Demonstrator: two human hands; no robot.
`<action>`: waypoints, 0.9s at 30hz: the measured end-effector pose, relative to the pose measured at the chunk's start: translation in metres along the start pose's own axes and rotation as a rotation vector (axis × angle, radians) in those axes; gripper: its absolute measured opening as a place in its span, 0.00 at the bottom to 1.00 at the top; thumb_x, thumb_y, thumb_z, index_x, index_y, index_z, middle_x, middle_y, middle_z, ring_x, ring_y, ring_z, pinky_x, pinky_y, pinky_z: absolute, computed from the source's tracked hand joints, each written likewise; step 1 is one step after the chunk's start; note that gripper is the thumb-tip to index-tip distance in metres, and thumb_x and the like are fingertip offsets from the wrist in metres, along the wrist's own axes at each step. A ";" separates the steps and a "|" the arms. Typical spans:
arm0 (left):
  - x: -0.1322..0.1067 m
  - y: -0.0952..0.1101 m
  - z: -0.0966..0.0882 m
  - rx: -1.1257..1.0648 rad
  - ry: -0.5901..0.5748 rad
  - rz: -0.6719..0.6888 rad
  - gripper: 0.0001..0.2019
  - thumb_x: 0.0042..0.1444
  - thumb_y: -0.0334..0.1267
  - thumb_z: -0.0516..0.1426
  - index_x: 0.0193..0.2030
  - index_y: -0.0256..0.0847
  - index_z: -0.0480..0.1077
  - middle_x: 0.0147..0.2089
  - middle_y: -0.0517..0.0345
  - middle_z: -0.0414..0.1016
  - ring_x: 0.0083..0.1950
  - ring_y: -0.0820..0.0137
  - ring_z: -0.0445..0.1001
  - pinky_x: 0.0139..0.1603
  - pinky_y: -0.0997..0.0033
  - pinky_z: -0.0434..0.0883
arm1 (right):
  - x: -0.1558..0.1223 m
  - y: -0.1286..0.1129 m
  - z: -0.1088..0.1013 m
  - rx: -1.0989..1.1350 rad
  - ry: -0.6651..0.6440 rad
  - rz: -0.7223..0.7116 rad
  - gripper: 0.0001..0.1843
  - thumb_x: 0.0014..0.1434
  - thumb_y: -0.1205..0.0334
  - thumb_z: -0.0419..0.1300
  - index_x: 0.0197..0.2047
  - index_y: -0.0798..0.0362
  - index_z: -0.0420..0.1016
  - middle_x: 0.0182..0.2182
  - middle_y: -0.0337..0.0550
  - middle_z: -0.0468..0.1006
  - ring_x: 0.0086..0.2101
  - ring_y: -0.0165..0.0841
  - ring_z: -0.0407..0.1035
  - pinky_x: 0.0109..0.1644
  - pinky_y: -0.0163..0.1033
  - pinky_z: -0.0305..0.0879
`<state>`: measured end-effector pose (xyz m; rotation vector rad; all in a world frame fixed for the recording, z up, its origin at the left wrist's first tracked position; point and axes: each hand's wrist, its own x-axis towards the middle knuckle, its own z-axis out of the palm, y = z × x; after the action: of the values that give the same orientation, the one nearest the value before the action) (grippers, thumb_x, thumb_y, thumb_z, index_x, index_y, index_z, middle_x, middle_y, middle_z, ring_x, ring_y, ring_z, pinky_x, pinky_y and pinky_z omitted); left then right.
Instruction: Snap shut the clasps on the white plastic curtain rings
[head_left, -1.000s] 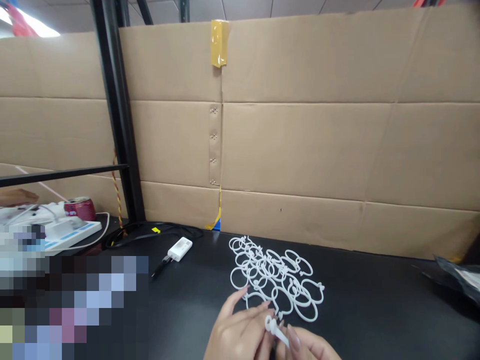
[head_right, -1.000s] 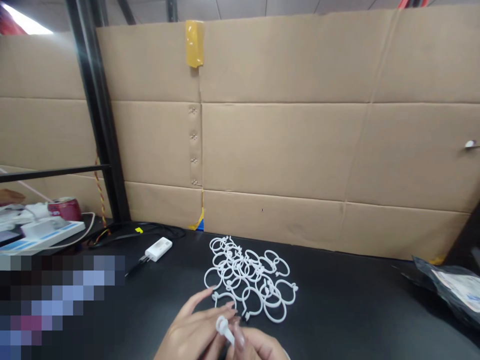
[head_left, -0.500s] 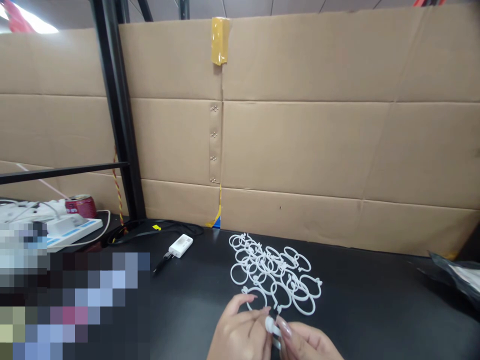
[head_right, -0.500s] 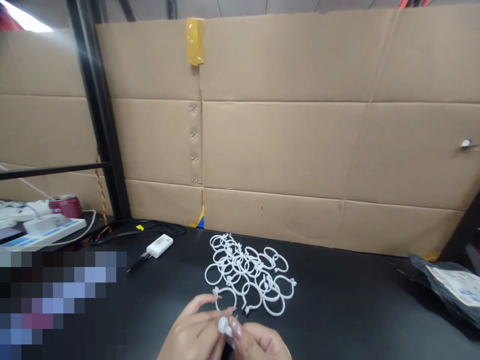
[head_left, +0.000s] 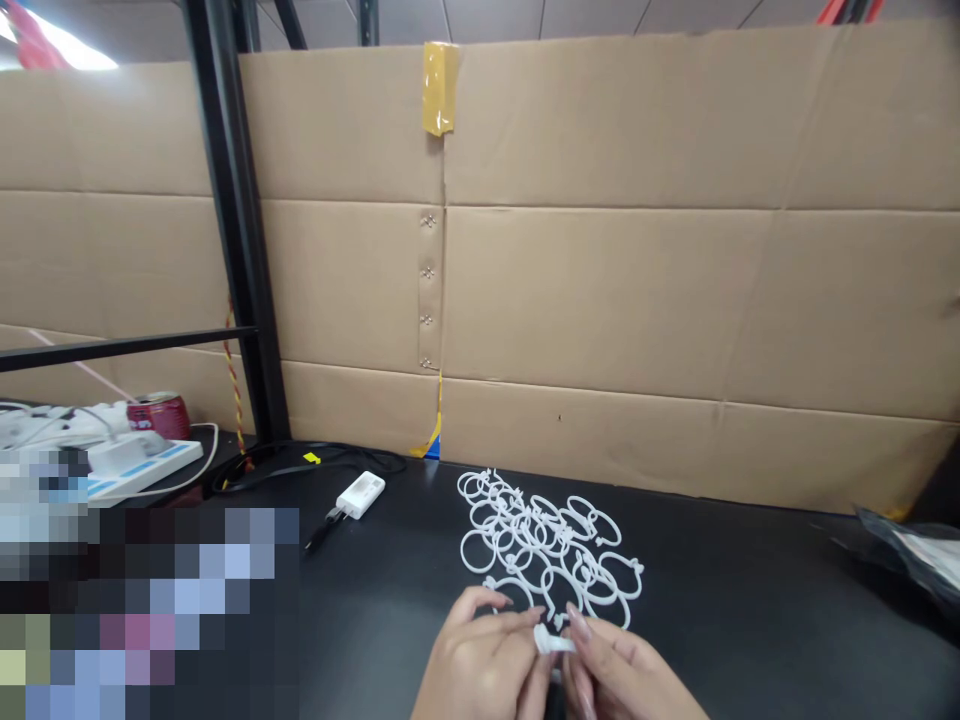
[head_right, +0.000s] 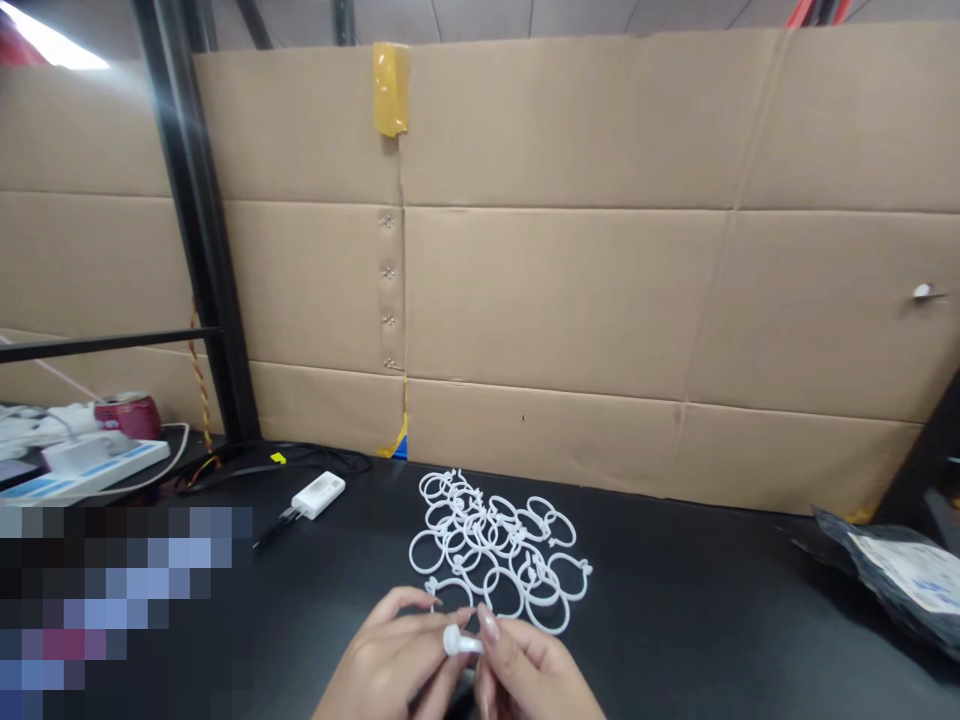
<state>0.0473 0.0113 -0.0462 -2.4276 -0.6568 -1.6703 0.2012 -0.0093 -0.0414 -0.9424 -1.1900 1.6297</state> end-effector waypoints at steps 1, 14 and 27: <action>0.000 0.000 -0.002 -0.008 -0.018 -0.014 0.14 0.59 0.25 0.50 0.27 0.38 0.73 0.24 0.55 0.82 0.26 0.68 0.82 0.33 0.68 0.75 | 0.002 0.000 0.000 0.062 0.006 0.009 0.29 0.45 0.34 0.64 0.18 0.52 0.64 0.12 0.30 0.61 0.15 0.22 0.51 0.21 0.32 0.46; -0.007 -0.008 -0.010 -0.070 -0.265 -0.161 0.22 0.57 0.28 0.55 0.59 0.40 0.61 0.41 0.57 0.83 0.40 0.63 0.81 0.41 0.62 0.79 | -0.005 -0.036 -0.041 -0.546 0.272 -0.222 0.21 0.58 0.42 0.56 0.26 0.51 0.71 0.20 0.31 0.61 0.17 0.24 0.49 0.21 0.33 0.47; -0.014 -0.011 -0.011 0.030 -0.348 -0.090 0.26 0.58 0.27 0.53 0.63 0.39 0.54 0.47 0.51 0.81 0.48 0.65 0.80 0.45 0.69 0.79 | -0.011 -0.054 -0.147 -1.533 0.701 -0.078 0.11 0.55 0.63 0.59 0.22 0.50 0.66 0.28 0.38 0.63 0.21 0.32 0.62 0.28 0.39 0.52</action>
<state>0.0289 0.0135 -0.0564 -2.7304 -0.8374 -1.2607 0.3524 0.0316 -0.0255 -2.0586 -1.7831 -0.0612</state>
